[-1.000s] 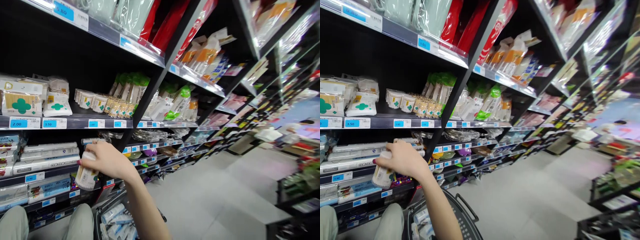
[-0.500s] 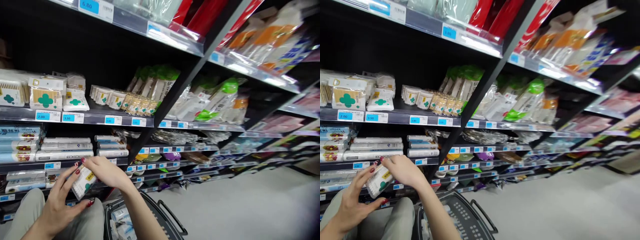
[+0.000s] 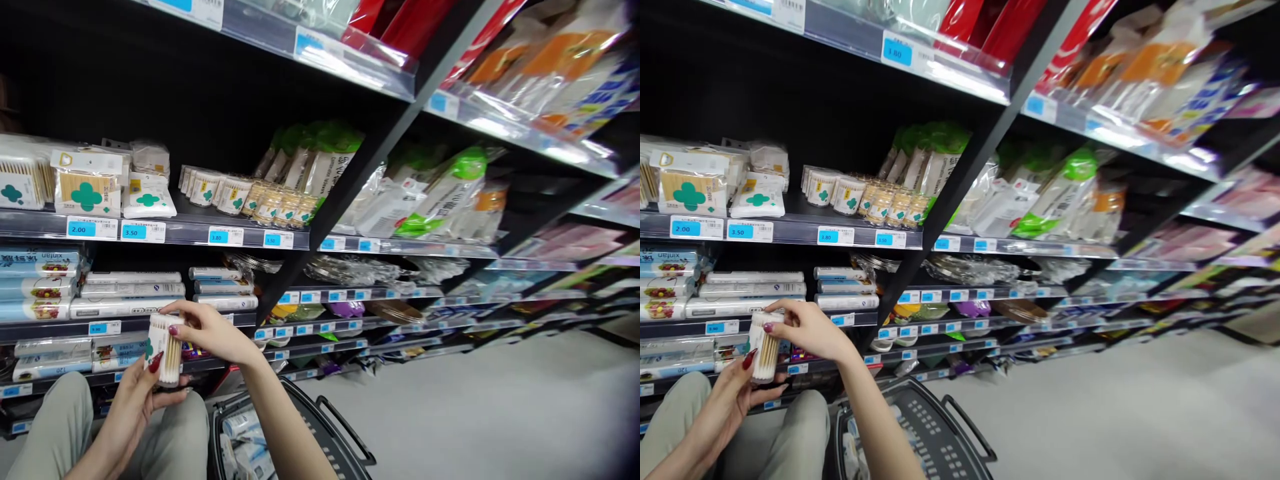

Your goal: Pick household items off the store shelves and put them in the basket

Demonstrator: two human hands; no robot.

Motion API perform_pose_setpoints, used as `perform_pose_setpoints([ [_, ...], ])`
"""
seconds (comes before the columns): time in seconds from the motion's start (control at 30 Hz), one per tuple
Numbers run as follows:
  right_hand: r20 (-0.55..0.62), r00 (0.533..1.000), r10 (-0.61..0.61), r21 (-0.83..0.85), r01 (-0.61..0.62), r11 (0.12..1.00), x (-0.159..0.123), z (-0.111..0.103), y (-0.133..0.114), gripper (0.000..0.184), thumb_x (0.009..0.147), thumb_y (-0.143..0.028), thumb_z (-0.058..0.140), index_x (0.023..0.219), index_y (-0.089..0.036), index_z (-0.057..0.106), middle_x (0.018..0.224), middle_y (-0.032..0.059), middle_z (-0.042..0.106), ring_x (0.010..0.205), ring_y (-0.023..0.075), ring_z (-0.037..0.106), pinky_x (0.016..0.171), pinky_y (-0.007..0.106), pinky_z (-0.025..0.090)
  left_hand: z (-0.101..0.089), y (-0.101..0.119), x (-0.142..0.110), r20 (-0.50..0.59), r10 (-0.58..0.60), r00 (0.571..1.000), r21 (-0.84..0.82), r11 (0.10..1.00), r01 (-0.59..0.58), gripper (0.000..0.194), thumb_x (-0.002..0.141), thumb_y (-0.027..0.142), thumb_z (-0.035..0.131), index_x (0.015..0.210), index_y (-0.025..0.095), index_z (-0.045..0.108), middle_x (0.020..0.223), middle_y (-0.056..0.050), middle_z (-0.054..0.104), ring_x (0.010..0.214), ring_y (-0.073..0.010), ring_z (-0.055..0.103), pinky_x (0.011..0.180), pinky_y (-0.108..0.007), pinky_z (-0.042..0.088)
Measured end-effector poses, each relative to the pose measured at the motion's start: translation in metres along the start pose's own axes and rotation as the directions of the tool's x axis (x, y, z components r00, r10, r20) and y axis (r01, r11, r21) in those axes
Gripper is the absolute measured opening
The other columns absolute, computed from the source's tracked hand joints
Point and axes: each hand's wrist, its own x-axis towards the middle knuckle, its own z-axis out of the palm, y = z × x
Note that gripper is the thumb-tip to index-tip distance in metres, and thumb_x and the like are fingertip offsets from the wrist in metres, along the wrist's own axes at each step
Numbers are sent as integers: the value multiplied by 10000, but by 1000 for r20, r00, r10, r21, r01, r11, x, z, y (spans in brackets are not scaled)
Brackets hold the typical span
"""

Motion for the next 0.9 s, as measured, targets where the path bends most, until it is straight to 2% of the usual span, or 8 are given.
perform_pose_setpoints([
  [0.13,-36,999,-24,83,27,996,4,4,7,339,830,-382,609,1060,-144,680,594,-61,405,557,84,357,525,220,264,-5,3,0,139,-111,984,-187,973,136,378,731,426,770,941,113,744,908,-120,750,741,-185,689,760,-339,604],
  [0.33,-111,994,-22,175,42,984,4,6,15,286,782,-409,654,874,-142,699,571,-53,433,540,79,336,509,228,249,-6,14,-3,418,-307,855,-303,840,450,562,735,501,743,1048,35,709,816,-106,722,584,-120,617,610,-281,599],
  [0.53,-124,992,-36,218,62,974,3,8,17,283,771,-431,664,838,-157,691,607,-29,522,559,93,415,513,218,320,-2,16,-6,525,-282,803,-322,808,494,472,784,463,710,1023,56,715,800,-84,718,517,-73,560,566,-223,572],
  [0.63,-135,986,-99,198,125,972,0,6,18,332,798,-482,637,893,-171,706,794,23,642,731,145,555,668,262,428,-5,12,-5,547,-254,798,-325,814,482,471,799,488,683,1012,70,722,792,-78,708,484,-52,527,537,-199,549],
  [0.7,-145,980,-134,195,161,968,-3,6,20,400,798,-539,631,944,-174,707,913,52,658,856,178,589,761,293,448,-9,8,-4,505,-222,834,-283,871,403,520,773,558,675,1002,95,729,783,-73,702,478,-63,525,538,-225,548],
  [0.8,-105,985,-133,351,162,922,-11,7,25,595,745,-662,630,1079,-171,660,967,69,640,790,165,603,715,292,476,-15,2,-2,275,-21,961,-80,996,45,511,708,575,724,1000,156,719,839,-65,707,599,-133,616,668,-284,562],
  [0.83,-82,987,-136,415,158,896,-14,7,27,655,714,-688,643,1119,-173,637,987,74,637,779,164,609,713,295,487,-17,1,-1,187,91,978,41,994,-101,496,693,546,751,1024,180,703,894,-63,711,703,-169,653,731,-288,555],
  [0.9,-46,987,-155,492,157,856,-20,9,30,737,653,-695,696,1177,-184,602,1054,89,638,861,191,632,800,330,500,-21,2,1,86,314,945,306,895,-325,508,669,481,792,1086,220,661,1021,-53,705,924,-225,660,831,-280,530],
])
